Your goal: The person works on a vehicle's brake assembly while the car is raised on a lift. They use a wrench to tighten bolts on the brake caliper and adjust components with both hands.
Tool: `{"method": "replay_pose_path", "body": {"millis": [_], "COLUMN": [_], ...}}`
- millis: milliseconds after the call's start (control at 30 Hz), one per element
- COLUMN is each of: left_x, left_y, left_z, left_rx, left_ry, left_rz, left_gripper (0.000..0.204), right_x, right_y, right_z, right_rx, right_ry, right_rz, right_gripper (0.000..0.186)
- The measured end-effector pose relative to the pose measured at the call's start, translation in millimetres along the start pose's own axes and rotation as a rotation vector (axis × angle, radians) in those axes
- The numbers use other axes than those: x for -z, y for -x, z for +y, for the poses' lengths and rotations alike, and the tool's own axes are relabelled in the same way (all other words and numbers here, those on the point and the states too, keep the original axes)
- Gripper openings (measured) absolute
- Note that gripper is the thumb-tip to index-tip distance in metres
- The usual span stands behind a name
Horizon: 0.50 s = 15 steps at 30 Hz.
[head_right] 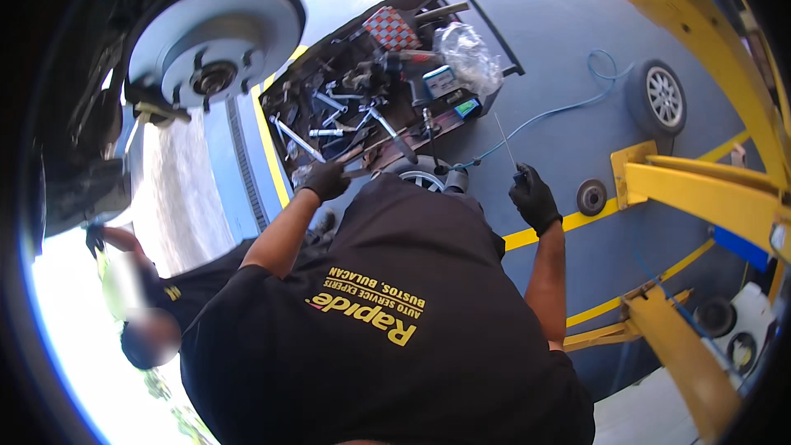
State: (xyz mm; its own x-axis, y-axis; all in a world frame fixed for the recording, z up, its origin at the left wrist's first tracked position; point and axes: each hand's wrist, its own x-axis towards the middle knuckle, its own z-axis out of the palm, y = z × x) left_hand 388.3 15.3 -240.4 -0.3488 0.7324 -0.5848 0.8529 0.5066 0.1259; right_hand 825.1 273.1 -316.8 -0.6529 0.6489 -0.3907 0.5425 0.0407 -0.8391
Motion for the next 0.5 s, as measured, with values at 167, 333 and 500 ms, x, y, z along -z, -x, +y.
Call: {"method": "replay_pose_path", "body": {"millis": [167,333,500], "left_x": [-127.9,-247.3,-315.5], "left_y": [177.5,249.7,272.8], "left_z": [-163.8,-155.2,-112.2], "left_rx": [0.486,0.341,0.547], "left_ry": [0.205,0.073,0.76], "left_rz": [-0.104,0.062,0.087], "left_gripper": [0.037,0.031,0.043], "right_x": [-78.4,-200.3,-304.7], "right_y": [-109.6,-235.1,-280.0], "right_z": [-87.4,-140.6,-164.0], "right_rx": [0.389,0.682,0.409], "right_ry": [0.333,0.673,0.355], "right_rz": [-0.411,-0.677,-0.504], "right_gripper": [0.065,0.048,0.06]}}
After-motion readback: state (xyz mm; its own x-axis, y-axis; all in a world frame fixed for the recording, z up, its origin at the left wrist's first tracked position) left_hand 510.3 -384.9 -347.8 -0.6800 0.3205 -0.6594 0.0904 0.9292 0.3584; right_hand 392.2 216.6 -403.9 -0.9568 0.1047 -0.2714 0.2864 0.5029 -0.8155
